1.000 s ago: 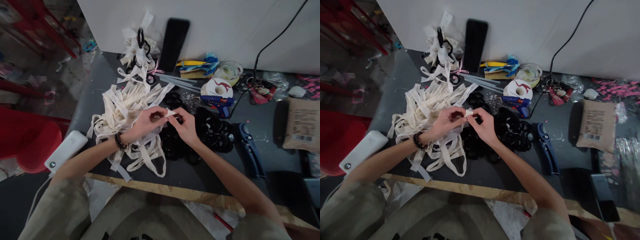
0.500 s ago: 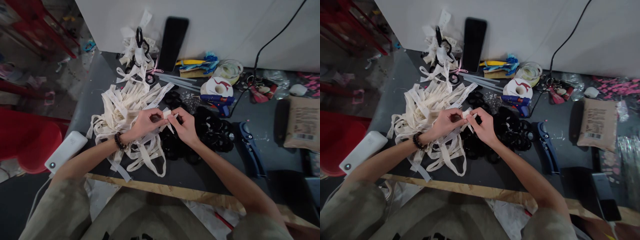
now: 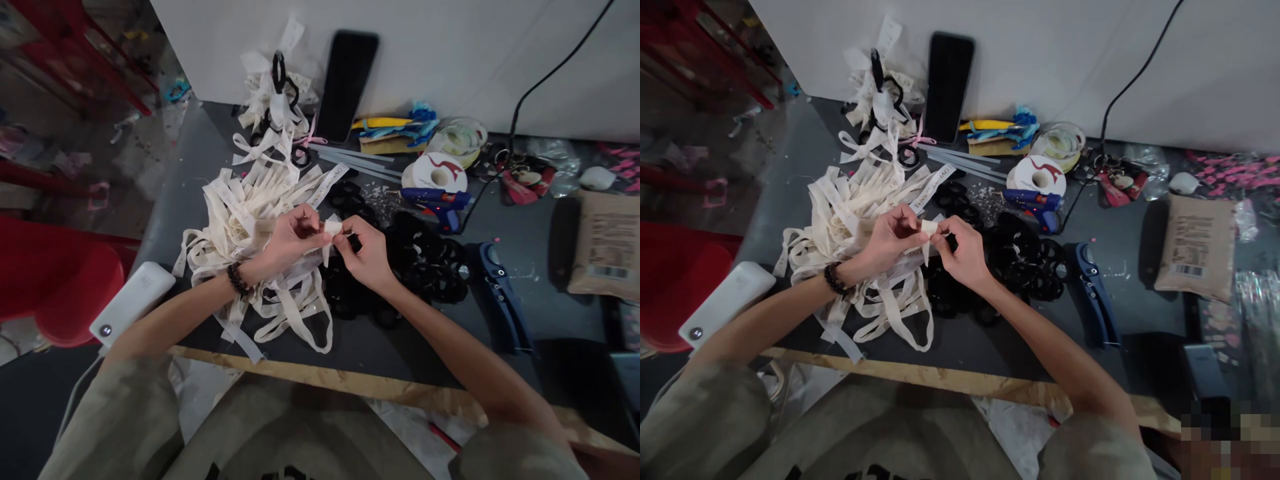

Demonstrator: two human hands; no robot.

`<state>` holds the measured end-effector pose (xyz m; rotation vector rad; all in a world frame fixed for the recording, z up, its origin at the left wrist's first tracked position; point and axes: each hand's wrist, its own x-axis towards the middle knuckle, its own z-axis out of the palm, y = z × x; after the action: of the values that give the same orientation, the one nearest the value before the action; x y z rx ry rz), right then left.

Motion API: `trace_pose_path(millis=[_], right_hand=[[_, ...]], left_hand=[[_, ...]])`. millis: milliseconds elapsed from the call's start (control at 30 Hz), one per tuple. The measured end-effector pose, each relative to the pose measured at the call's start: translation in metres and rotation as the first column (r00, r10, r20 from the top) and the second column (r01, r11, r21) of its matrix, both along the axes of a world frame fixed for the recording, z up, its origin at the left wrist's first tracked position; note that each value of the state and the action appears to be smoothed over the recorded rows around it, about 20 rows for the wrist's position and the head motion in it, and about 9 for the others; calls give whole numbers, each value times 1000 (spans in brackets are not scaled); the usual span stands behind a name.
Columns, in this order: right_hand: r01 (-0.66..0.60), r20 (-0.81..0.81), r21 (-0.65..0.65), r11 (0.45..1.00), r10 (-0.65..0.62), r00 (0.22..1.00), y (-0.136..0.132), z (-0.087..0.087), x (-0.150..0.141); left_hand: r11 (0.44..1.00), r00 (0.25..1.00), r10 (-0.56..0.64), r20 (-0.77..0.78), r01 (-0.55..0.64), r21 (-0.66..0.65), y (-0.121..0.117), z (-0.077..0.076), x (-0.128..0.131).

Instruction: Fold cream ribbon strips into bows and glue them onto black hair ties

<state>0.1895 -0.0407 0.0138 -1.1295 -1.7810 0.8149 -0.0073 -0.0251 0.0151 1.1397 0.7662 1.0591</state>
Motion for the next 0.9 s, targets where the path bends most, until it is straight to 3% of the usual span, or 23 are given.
trace_pose_path(millis=[267,500,700,900], right_hand=[[51,-13,-15,999,-52,999,-3,2,-1],[10,13,-8,1000,-10,1000,-2,4,-1],[78,-35,-94,993,-82,996,-3,6,-1],[65,-75,-127,990,-75,994,-2,7,-5]], left_hand=[[999,996,-20,-82,24,40,0,0,-2],[993,1000,21,17,-19,-114,0,-2,0],[976,995,101,14,-97,-198,-1,2,1],[979,997,76,21,-71,-193,-4,11,0]])
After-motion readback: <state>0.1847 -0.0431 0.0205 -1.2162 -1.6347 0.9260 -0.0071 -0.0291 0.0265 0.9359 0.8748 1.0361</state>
